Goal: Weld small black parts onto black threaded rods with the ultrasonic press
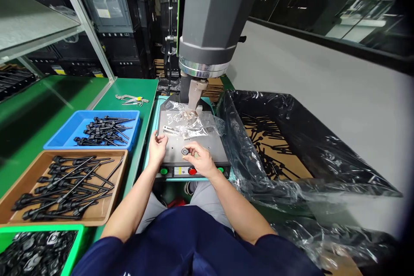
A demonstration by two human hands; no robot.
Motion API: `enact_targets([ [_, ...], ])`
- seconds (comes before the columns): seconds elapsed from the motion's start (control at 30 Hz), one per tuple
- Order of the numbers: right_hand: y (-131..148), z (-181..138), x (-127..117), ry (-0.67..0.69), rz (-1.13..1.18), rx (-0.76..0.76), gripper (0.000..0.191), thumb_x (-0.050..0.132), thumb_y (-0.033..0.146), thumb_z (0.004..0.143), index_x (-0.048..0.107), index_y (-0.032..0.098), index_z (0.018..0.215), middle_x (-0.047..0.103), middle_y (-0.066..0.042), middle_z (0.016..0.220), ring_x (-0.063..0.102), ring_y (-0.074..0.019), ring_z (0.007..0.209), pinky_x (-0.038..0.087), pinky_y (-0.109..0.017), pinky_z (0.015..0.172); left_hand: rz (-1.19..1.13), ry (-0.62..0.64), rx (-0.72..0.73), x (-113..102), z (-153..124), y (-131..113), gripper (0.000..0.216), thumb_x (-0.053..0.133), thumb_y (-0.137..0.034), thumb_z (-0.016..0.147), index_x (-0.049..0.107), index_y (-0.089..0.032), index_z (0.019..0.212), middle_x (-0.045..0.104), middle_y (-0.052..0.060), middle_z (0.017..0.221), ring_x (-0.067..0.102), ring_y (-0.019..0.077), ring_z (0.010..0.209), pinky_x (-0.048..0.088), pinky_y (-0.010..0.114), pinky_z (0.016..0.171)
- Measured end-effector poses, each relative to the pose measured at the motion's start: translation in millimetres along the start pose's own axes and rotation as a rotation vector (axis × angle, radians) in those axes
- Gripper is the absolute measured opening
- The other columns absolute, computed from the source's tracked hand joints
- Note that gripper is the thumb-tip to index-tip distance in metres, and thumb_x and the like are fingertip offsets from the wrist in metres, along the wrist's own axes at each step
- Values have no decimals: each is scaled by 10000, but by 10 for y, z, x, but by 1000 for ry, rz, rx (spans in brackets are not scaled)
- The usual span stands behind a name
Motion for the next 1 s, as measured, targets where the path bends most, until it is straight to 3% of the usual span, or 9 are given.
enact_targets([
  [0.13, -5, 48, 101, 2, 134, 41, 303, 755, 407, 782, 653, 234, 1008, 644, -44, 955, 589, -166, 779, 499, -314, 729, 147, 268, 156, 33, -485, -35, 481, 679, -319, 787, 591, -185, 1241, 651, 126, 1180, 608, 230, 1099, 481, 367, 933],
  [0.23, -125, 83, 221, -43, 335, 165, 359, 744, 480, 770, 630, 226, 997, 654, -38, 887, 608, -175, 774, 520, -320, 717, 270, 552, 171, 180, -848, 33, 289, 610, -361, 846, 671, -192, 1072, 690, 81, 991, 628, 218, 925, 489, 342, 825],
  [0.33, -215, 129, 344, -80, 422, 273, 379, 735, 497, 764, 630, 213, 991, 658, -37, 827, 601, -172, 726, 522, -300, 636, 301, 636, 143, 217, -1027, 91, 281, 526, -410, 903, 679, -176, 866, 645, 34, 748, 577, 169, 709, 468, 305, 712],
  [0.5, -285, 127, 492, -26, 440, 404, 479, 729, 490, 760, 607, 210, 1129, 674, -80, 1022, 624, -164, 745, 543, -299, 607, -62, 345, -82, -151, -886, 145, 371, 671, -491, 791, 637, -140, 907, 688, 71, 795, 635, 169, 699, 518, 315, 690],
  [0.7, -420, -105, 370, 14, 409, 483, 462, 732, 498, 763, 616, 181, 1079, 695, -72, 901, 620, -151, 676, 533, -296, 602, -482, -478, -51, -1441, -730, -51, 295, 738, -305, 757, 590, -144, 956, 709, 77, 876, 692, 146, 772, 570, 301, 782],
  [0.77, -453, -218, 249, 0, 372, 511, 466, 733, 516, 757, 632, 171, 1055, 705, -86, 886, 620, -159, 663, 530, -304, 588, -593, -635, -94, -1645, -816, -49, 156, 666, -236, 811, 551, -154, 877, 706, 82, 867, 700, 144, 796, 577, 282, 791],
  [0.83, -463, -325, 58, -16, 311, 536, 451, 723, 531, 760, 655, 166, 1016, 712, -99, 871, 618, -167, 645, 526, -313, 566, -629, -637, -204, -1602, -934, -5, 98, 620, -195, 833, 540, -153, 870, 706, 99, 874, 700, 139, 763, 583, 253, 736],
  [0.9, -471, -404, -269, -62, 216, 549, 426, 723, 529, 756, 678, 168, 978, 717, -106, 855, 619, -173, 633, 527, -321, 558, -588, -488, -318, -1390, -1060, 33, 201, 654, -178, 803, 568, -146, 982, 712, 111, 921, 682, 124, 681, 570, 219, 619],
  [1.0, -526, -438, -1110, -264, 17, 542, 395, 749, 498, 723, 703, 183, 956, 720, -104, 831, 626, -181, 633, 534, -330, 570, -468, -296, -345, -1204, -1261, 0, 473, 763, -203, 714, 578, -159, 1147, 717, 98, 962, 649, 107, 617, 509, 180, 493],
])
Point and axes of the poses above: each hand's wrist, its own z-axis towards the middle knuckle, its own x-axis out of the palm, y = z × x, the point moved 8 cm from there along z, towards the middle knuckle
